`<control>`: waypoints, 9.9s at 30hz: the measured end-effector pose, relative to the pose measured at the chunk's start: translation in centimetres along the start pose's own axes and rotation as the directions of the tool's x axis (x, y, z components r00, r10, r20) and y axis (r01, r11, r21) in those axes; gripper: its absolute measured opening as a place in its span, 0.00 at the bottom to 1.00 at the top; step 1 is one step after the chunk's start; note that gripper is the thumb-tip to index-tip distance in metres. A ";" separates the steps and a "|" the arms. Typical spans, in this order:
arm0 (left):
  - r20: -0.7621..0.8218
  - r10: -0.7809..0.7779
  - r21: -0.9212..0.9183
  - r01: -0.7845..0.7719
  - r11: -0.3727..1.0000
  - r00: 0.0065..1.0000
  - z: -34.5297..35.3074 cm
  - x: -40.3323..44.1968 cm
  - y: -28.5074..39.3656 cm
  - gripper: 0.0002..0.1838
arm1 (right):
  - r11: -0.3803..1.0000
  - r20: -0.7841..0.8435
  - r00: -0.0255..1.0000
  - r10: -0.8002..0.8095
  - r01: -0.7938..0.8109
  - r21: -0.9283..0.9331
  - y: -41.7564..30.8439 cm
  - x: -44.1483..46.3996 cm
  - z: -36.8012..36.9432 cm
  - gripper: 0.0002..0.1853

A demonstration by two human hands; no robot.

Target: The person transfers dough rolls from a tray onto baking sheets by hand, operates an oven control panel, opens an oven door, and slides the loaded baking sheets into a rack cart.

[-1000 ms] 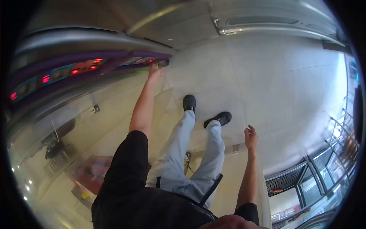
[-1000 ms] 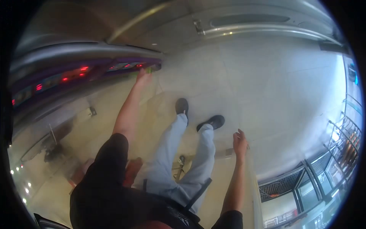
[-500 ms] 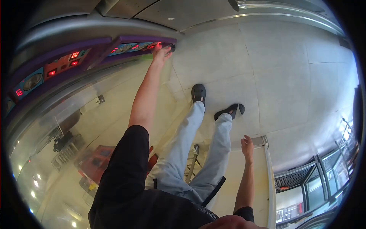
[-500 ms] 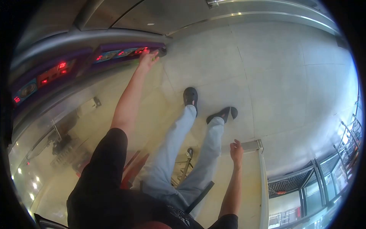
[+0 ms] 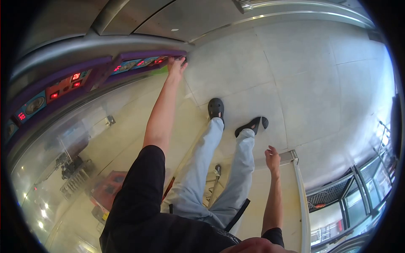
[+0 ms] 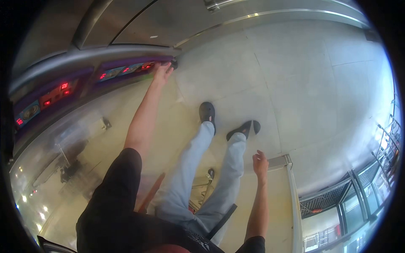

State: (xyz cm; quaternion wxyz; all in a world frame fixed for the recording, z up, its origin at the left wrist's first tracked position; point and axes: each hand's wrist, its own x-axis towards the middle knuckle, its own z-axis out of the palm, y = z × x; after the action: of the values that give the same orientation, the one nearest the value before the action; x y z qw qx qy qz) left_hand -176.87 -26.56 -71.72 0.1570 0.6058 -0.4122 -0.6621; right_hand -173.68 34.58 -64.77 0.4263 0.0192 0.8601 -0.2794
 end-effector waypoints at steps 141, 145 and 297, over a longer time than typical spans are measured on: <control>0.436 -0.009 0.723 -0.345 0.598 0.900 -8.5 -37.9 -8.9 0.27 | 0.586 -0.043 0.591 -0.806 0.784 -0.204 -16.1 22.1 -4.5 0.25; 0.373 -0.040 0.698 -0.252 0.670 0.927 -9.3 -38.0 -3.3 0.27 | 0.582 0.615 0.554 -0.562 0.793 -0.182 10.4 5.8 0.7 0.18; -0.347 -0.368 -0.640 -0.069 0.765 -0.863 -178.1 -97.8 -6.4 0.36 | 0.420 -0.096 -0.448 0.889 0.712 0.563 -24.2 -164.9 141.3 0.16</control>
State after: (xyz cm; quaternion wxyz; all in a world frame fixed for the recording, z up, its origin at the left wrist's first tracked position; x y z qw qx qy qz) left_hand 12.15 -16.83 2.47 0.2716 0.8573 0.3208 0.2973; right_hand 26.71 -22.24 1.34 -0.5680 0.6369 0.3759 -0.3613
